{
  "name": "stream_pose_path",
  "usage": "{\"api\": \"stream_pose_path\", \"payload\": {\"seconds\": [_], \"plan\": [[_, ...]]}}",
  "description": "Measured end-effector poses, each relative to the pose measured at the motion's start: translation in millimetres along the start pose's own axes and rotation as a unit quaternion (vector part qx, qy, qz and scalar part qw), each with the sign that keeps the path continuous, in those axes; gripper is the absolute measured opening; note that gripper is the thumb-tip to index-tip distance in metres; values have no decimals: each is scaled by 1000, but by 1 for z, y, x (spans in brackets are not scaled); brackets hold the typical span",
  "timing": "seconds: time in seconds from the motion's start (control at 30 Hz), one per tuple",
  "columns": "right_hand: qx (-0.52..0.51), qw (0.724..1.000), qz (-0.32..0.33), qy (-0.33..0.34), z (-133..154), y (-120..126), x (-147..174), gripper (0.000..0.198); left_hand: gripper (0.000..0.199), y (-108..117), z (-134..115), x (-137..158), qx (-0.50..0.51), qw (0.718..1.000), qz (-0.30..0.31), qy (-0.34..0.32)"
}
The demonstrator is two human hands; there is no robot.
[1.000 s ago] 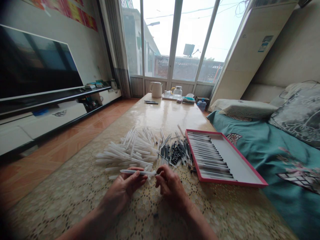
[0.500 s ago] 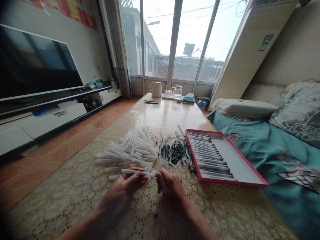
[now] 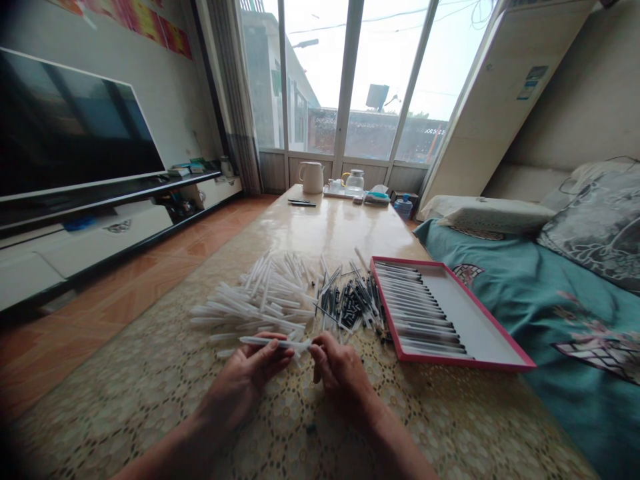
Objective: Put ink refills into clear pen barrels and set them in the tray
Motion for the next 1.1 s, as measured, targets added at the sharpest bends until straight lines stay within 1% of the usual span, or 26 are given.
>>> {"api": "stream_pose_path", "payload": {"seconds": [0.07, 0.13, 0.3, 0.33, 0.43, 0.5, 0.57, 0.67, 0.73, 0.9, 0.97, 1.1], "plan": [[-2, 1000, 2, 7, 3, 0, 0, 22, 16, 2, -2, 0, -2, 1000, -16, -3], [-2, 1000, 5, 14, 5, 0, 1, 19, 14, 3, -2, 0, -7, 1000, -24, 0], [18, 1000, -4, 16, 3, -1, 0, 32, 13, 5, 0, 0, -17, 1000, -23, 4], [20, 1000, -7, 15, 2, -2, -1, 32, 13, 6, 0, -1, -19, 1000, -23, 2], [16, 1000, -12, 20, 0, -3, -2, 21, 14, 7, -1, -2, -25, 999, -21, -5], [16, 999, -14, 25, 1, -3, -3, 17, 15, 8, -1, -2, -28, 999, -18, -7], [22, 999, -16, 23, 1, -4, -3, 19, 16, 7, 0, -3, -30, 999, -15, -5], [35, 999, -21, 19, 2, -3, -4, 29, 18, 7, 0, -3, -34, 999, -9, -2], [40, 999, -23, 18, 3, -3, -5, 32, 20, 7, -1, -3, -41, 999, -9, -2], [31, 999, -27, 17, 5, -2, -5, 17, 21, 8, -4, -4, -49, 999, -13, -4], [34, 999, -34, 18, 5, -2, -5, 15, 21, 9, -5, -5, -50, 999, -18, -8], [45, 998, -44, 14, 3, -3, -6, 26, 23, 13, 0, -7, -53, 998, -22, -2]]}}
Point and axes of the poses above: each hand's wrist, its own x-axis away from the middle knuckle, its own y-axis out of the back of the hand, z = x × y, the point moved 9 cm from there along -x, towards the middle knuckle, and after that the axes turned 9 degrees about -y, right-handed, at the moved point
